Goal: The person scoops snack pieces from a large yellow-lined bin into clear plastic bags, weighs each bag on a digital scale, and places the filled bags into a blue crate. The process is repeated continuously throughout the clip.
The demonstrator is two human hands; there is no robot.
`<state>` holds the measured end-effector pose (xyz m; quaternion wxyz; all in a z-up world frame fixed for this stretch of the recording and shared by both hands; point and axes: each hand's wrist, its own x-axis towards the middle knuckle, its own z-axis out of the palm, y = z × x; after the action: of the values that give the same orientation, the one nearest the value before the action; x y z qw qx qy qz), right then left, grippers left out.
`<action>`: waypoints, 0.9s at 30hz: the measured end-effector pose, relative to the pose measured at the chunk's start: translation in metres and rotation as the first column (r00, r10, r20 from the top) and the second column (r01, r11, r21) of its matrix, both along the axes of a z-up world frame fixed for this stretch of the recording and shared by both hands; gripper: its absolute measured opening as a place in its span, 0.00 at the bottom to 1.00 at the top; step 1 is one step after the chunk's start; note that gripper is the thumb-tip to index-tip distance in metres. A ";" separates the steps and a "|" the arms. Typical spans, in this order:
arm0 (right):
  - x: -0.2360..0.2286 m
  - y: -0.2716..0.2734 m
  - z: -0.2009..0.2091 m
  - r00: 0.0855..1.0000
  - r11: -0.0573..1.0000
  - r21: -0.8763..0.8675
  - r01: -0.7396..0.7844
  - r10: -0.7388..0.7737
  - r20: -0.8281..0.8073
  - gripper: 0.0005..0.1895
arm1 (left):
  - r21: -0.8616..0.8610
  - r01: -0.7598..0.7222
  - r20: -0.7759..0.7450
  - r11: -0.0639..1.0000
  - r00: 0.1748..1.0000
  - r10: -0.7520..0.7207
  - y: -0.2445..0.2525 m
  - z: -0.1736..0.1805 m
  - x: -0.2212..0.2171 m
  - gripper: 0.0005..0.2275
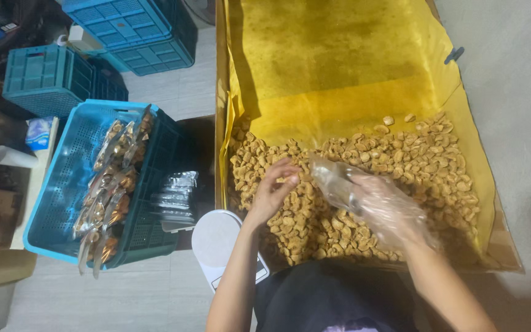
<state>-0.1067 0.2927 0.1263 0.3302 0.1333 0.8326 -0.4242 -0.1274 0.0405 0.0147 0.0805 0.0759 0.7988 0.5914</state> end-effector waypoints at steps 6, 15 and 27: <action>-0.024 -0.030 0.019 0.836 0.936 0.166 -0.311 0.353 -0.421 0.23 | -0.554 -0.095 -0.363 0.827 0.922 -0.137 0.058 0.057 0.000 0.15; -0.079 0.042 -0.028 0.974 0.970 0.109 -0.216 0.222 -0.046 0.55 | -0.543 -0.237 -0.241 0.805 0.963 0.121 0.024 0.058 0.005 0.26; -0.044 0.031 -0.115 0.665 0.476 0.529 -0.702 0.705 0.248 0.50 | -0.418 -0.359 -0.155 0.835 0.933 0.324 0.017 0.039 0.045 0.31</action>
<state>-0.1505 0.3239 0.0117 0.4146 -0.1260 0.9009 0.0261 -0.0828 0.0577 0.0538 -0.0423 -0.0650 0.9145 0.3971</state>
